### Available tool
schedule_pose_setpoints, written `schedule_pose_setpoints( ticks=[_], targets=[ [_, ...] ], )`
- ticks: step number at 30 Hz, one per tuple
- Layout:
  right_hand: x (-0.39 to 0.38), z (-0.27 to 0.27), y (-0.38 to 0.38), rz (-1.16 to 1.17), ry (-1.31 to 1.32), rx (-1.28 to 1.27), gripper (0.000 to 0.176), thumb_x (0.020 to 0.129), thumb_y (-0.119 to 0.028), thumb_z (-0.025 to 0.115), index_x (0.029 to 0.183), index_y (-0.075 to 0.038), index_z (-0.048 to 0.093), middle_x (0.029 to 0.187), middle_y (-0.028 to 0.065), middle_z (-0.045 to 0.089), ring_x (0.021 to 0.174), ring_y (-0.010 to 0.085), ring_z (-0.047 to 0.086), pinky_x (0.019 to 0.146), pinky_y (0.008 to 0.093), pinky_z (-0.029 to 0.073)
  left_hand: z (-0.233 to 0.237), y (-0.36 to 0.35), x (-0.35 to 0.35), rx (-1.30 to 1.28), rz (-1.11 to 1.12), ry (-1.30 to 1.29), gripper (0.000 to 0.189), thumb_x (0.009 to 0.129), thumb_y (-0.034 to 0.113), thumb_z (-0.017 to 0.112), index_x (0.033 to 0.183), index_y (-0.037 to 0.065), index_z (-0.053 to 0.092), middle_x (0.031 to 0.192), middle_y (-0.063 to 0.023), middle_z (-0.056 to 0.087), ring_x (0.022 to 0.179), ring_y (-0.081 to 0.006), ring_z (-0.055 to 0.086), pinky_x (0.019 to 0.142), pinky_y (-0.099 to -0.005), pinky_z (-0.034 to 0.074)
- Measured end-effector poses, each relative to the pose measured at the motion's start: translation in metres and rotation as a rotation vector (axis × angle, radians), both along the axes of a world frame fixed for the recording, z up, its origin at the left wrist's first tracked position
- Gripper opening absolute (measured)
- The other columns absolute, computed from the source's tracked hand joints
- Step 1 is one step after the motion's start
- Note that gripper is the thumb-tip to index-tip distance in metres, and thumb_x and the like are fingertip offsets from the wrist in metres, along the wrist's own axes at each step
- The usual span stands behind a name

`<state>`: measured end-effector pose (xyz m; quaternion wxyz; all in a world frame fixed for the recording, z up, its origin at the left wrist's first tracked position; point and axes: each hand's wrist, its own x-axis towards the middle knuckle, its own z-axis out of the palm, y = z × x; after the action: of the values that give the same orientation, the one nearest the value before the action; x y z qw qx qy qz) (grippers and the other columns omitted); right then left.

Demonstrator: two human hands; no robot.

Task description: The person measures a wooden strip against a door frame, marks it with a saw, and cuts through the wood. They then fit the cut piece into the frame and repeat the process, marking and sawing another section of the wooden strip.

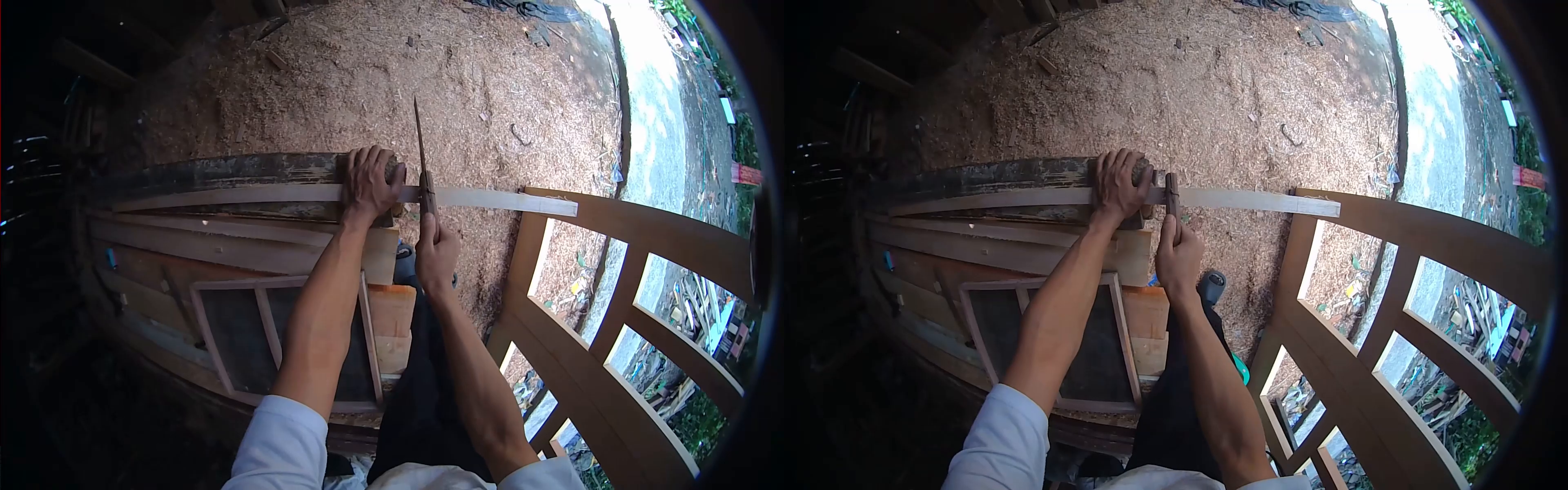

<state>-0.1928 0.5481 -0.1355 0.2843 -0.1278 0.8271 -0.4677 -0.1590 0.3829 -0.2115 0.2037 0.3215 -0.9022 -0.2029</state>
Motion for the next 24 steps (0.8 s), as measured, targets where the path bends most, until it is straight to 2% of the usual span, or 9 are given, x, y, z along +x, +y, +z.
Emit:
schedule_pose_setpoints(
  ticks=[4,6,9,11,13,15,17,21,24],
  targets=[
    [0.028,0.088,0.044,0.023,-0.035,0.145,0.048,0.098,-0.027,0.050,0.066,0.008,0.055,0.048,0.0080,0.037,0.049,0.0078,0.040,0.045,0.0342,0.030,-0.004,0.004,0.004,0.007,0.019,-0.014,0.027,0.085,0.029,0.059,0.101,0.007,0.059,0.097,-0.0116,0.059,0.098,-0.0311,0.053,0.097,-0.0444,0.034],
    [0.036,0.121,0.073,-0.028,-0.224,0.154,0.051,0.098,-0.039,0.049,0.072,0.003,0.062,0.052,0.0048,0.046,0.050,0.0108,0.043,0.047,0.0333,0.034,-0.003,0.000,0.000,0.011,0.013,0.002,0.027,0.085,0.029,0.059,0.101,0.007,0.059,0.097,-0.0118,0.058,0.099,-0.0313,0.053,0.097,-0.0446,0.034],
    [0.025,0.102,0.054,0.010,-0.241,0.234,0.052,0.098,-0.039,0.049,0.070,0.003,0.060,0.051,0.0045,0.045,0.049,0.0101,0.043,0.047,0.0323,0.034,-0.004,0.004,0.000,0.003,0.018,-0.007,0.026,0.085,0.029,0.058,0.100,0.008,0.058,0.097,-0.0117,0.058,0.099,-0.0313,0.053,0.096,-0.0447,0.034],
    [0.015,0.064,0.013,0.025,-0.063,0.192,0.054,0.097,-0.039,0.049,0.065,0.004,0.057,0.050,0.0028,0.045,0.049,0.0095,0.043,0.047,0.0317,0.033,-0.004,0.003,-0.001,-0.026,0.031,-0.010,0.025,0.085,0.028,0.058,0.100,0.008,0.058,0.097,-0.0117,0.058,0.099,-0.0313,0.053,0.096,-0.0448,0.034],
    [0.007,0.059,-0.007,0.034,-0.036,0.222,0.056,0.097,-0.040,0.049,0.063,0.003,0.055,0.050,0.0032,0.045,0.049,0.0103,0.044,0.046,0.0329,0.034,-0.002,-0.003,-0.001,-0.022,0.018,-0.009,0.025,0.085,0.028,0.058,0.100,0.008,0.058,0.097,-0.0117,0.058,0.099,-0.0313,0.053,0.096,-0.0449,0.034],
    [0.002,0.060,0.007,0.028,-0.013,0.272,0.057,0.097,-0.041,0.049,0.061,0.003,0.053,0.049,0.0035,0.044,0.048,0.0110,0.045,0.046,0.0342,0.034,-0.003,0.007,0.001,0.003,-0.012,-0.010,0.025,0.085,0.028,0.058,0.100,0.007,0.058,0.097,-0.0117,0.058,0.099,-0.0313,0.053,0.097,-0.0451,0.033],
    [-0.014,0.057,0.019,0.065,-0.168,0.229,0.059,0.097,-0.042,0.047,0.060,0.003,0.052,0.048,0.0042,0.045,0.048,0.0121,0.046,0.046,0.0360,0.035,-0.003,0.003,0.000,-0.001,-0.001,0.005,0.026,0.083,0.029,0.059,0.096,0.006,0.059,0.096,-0.0129,0.056,0.099,-0.0307,0.052,0.099,-0.0462,0.032],
    [0.001,0.064,0.002,0.107,-0.102,0.301,0.056,0.099,-0.041,0.045,0.061,0.000,0.053,0.049,0.0019,0.046,0.048,0.0095,0.046,0.046,0.0333,0.035,-0.004,0.002,0.001,0.006,0.018,-0.001,0.026,0.086,0.029,0.058,0.101,0.007,0.059,0.098,-0.0114,0.058,0.101,-0.0309,0.053,0.099,-0.0463,0.032],
    [0.017,0.040,0.018,-0.032,-0.179,0.180,0.050,0.098,-0.031,0.049,0.064,0.005,0.051,0.048,0.0089,0.039,0.047,0.0127,0.040,0.047,0.0384,0.032,-0.003,0.002,0.002,0.007,0.015,-0.004,0.027,0.085,0.030,0.058,0.097,0.006,0.060,0.096,-0.0119,0.057,0.101,-0.0291,0.051,0.099,-0.0451,0.032]
  ],
)
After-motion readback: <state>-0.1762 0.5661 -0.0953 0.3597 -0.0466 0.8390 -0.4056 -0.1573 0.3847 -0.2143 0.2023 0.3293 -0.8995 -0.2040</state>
